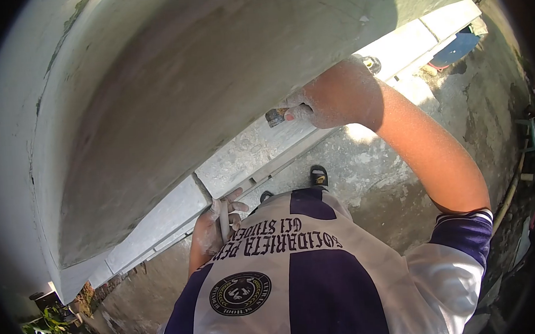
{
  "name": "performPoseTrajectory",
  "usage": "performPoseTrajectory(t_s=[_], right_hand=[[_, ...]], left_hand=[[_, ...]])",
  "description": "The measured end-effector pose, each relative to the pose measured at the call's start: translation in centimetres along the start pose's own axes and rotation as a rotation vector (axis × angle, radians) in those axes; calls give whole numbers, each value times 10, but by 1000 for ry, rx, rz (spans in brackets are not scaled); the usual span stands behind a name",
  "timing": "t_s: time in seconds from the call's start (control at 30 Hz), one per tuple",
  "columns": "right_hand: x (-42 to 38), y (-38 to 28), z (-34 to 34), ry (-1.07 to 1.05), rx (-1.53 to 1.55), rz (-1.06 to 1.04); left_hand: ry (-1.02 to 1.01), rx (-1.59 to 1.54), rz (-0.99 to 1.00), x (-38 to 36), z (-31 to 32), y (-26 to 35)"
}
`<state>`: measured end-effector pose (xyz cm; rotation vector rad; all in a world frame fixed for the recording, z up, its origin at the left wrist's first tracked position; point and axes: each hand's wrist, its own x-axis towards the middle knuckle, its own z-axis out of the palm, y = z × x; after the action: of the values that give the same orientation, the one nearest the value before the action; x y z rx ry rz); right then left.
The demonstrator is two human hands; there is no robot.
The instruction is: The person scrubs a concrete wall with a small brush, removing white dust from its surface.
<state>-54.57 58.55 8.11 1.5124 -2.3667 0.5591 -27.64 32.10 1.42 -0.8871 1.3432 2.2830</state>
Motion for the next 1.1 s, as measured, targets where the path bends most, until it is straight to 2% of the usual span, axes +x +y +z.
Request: performPoseTrajectory(t_s=[0.07, 0.13, 0.23, 0.37, 0.43, 0.47, 0.57, 0.7, 0.8, 0.93, 1.1], right_hand=[[3, -1, -3, -27, 121, 47], [9, -11, 1, -94, 118, 70], [16, -27, 10, -171, -28, 60], [10, -26, -3, -64, -14, -10], [16, -26, -25, -115, 18, 2], [20, -32, -43, -212, 25, 30], [30, -44, -28, -305, -7, 46], [27, -61, -4, -260, -53, 41], [18, -55, -12, -239, -73, 41], [1, -36, -34, -320, -70, 135], [15, -36, -22, -305, -62, 96]], left_hand=[[-24, 33, 3, 3, -3, 0], [-20, 54, 3, 3, -1, 2], [2, 63, 5, 1, 3, 4], [-11, 39, 22, 2, -3, -3], [-9, 31, 38, 2, -2, -3], [1, 21, 46, 0, 4, -1], [11, -16, 53, -2, 6, -1], [13, -44, 58, -1, 6, -2], [3, -31, 72, 3, -3, -9], [54, -31, 87, 1, -1, -11], [37, -54, 101, -5, 12, -1]])
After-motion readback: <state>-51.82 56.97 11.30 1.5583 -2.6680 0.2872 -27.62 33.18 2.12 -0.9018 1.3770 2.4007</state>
